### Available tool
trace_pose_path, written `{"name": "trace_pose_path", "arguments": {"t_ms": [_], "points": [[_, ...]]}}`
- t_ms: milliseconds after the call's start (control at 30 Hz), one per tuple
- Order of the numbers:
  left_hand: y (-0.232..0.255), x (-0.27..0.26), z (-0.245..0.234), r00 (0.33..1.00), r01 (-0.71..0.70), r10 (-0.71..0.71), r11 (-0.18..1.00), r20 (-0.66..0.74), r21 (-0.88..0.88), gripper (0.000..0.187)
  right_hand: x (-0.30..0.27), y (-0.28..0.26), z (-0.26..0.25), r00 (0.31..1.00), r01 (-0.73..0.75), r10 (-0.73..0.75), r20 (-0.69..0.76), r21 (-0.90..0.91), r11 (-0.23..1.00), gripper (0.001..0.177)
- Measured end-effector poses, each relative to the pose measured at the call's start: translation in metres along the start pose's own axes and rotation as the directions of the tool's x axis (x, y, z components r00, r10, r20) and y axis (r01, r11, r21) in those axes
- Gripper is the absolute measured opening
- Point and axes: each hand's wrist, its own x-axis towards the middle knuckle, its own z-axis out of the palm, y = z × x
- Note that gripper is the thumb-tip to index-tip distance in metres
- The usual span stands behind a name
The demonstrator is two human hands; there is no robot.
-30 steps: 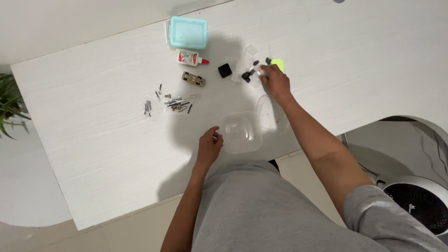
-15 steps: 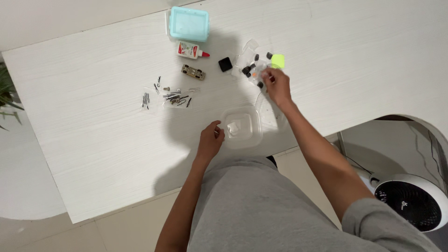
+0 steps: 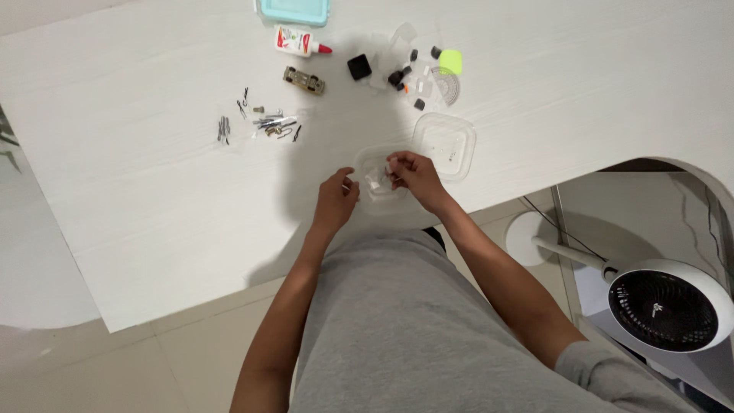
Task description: The person organizes a cluttered desk by placing items into a clear plastic container and then storing the container in a drawer. They handle a notebook, sticky notes, scissors, a rubber band, a power strip, and a small clock, arranging them inside the container before closing the drawer.
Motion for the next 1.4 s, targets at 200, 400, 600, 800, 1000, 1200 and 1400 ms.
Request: {"name": "trace_pose_path", "arguments": {"t_ms": [200,400,600,800,1000,1200,1400], "points": [[0.027,-0.011,-0.001,0.786,-0.338,0.560,0.743,-0.261,0.577,0.047,-0.001,0.008,-0.009,0.994,-0.102,0.086,0.072,0.274,0.956,0.025],[0.054,-0.004,0.006,0.990,-0.050,0.070,0.986,0.123,-0.156,0.036,-0.006,0.010,-0.004,0.985,-0.109,0.041,0.168,0.416,0.903,0.023],[0.040,-0.003,0.015,0.997,0.072,-0.070,0.992,0.025,-0.099,0.025,-0.015,0.010,0.006,0.975,0.079,-0.091,-0.204,-0.064,0.995,0.025],[0.017,0.012,0.033,0.946,-0.289,0.320,0.775,0.046,0.562,0.002,-0.002,0.027,0.011,0.933,0.227,-0.359,0.004,-0.780,0.583,0.020],[0.017,0.037,0.060,0.902,-0.412,0.342,0.494,0.264,0.766,0.006,0.004,0.026,0.014,0.960,0.169,-0.279,0.033,-0.862,0.478,0.017],[0.015,0.037,0.056,0.899,-0.418,0.316,0.407,0.305,0.812,0.006,-0.019,-0.022,0.005,0.977,-0.077,-0.087,-0.195,-0.703,0.706,0.030],[0.014,0.025,0.042,0.869,-0.401,0.493,0.645,0.047,0.651,0.026,0.033,-0.040,-0.045,0.779,0.068,-0.529,-0.337,-0.794,0.604,0.020]]}}
